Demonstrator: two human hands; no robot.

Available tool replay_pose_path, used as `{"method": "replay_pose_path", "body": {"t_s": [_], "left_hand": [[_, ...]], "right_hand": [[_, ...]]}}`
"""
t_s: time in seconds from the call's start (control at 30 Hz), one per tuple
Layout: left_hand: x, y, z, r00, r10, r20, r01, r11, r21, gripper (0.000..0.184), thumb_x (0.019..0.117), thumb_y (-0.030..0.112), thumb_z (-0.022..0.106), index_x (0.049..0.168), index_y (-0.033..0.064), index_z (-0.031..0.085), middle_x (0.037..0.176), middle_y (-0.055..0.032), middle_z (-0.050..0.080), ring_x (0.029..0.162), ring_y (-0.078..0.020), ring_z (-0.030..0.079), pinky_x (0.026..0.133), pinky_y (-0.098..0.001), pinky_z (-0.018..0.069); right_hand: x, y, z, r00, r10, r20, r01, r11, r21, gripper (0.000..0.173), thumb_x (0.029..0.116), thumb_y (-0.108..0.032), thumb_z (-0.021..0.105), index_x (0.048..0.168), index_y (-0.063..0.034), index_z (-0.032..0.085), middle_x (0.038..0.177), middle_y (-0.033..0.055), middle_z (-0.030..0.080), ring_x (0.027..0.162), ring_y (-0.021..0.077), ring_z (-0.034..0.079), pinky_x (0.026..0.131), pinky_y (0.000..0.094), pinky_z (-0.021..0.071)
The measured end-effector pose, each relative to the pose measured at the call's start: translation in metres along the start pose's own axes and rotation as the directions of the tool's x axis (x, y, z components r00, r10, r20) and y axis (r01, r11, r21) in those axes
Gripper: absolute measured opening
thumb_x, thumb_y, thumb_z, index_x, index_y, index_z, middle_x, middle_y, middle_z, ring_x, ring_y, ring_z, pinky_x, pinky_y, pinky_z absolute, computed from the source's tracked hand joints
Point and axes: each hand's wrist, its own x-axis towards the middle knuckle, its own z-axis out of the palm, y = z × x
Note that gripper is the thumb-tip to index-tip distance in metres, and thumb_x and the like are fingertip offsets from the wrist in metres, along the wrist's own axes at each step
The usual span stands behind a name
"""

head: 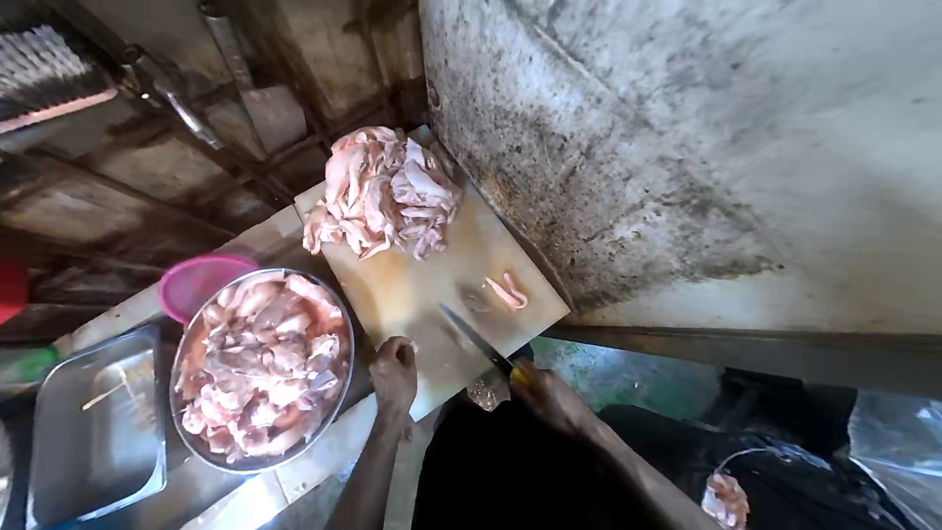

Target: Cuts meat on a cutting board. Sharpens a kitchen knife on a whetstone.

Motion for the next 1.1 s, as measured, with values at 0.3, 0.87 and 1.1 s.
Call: {"method": "replay_pose_path", "body": {"t_s": [0.3, 0.87, 1.1], "left_hand": [[0.021, 0.091, 0.013, 0.866, 0.344, 0.363, -0.193, 0.899, -0.392, 0.032, 0.1007, 0.006, 0.058, 0.130, 0.0119, 0.067, 0.121, -0.0053, 0.070, 0.097, -0.0161, 0.072, 0.087, -0.0380, 0.0621], [0.020, 0.084, -0.005, 0.874, 0.465, -0.143, -0.482, 0.868, -0.124, 0.026, 0.0956, 0.009, 0.059, 0.119, 0.0056, 0.070, 0.124, -0.0115, 0.066, 0.118, -0.0251, 0.063, 0.097, -0.0438, 0.0566], [0.026, 0.095, -0.012, 0.609, 0.627, 0.487, -0.711, 0.703, -0.014, 0.025, 0.1038, 0.024, 0.056, 0.116, 0.0177, 0.076, 0.114, -0.0022, 0.074, 0.115, -0.0183, 0.066, 0.113, -0.0396, 0.0444]], "right_hand": [[-0.025, -0.013, -0.014, 0.835, -0.209, -0.509, 0.258, 0.966, 0.028, 0.034, 0.1036, -0.033, 0.056, 0.124, -0.0073, 0.064, 0.080, 0.0066, 0.068, 0.065, 0.0171, 0.066, 0.062, 0.0388, 0.0591], [-0.038, 0.001, -0.007, 0.666, -0.363, -0.652, 0.042, 0.890, -0.454, 0.048, 0.0892, -0.018, 0.069, 0.137, -0.0251, 0.066, 0.097, 0.0067, 0.072, 0.081, 0.0249, 0.072, 0.064, 0.0411, 0.0606], [-0.032, -0.010, -0.001, 0.676, -0.457, -0.577, 0.108, 0.837, -0.536, 0.039, 0.0913, -0.020, 0.065, 0.129, -0.0261, 0.071, 0.094, 0.0042, 0.072, 0.079, 0.0230, 0.072, 0.063, 0.0396, 0.0606]]}}
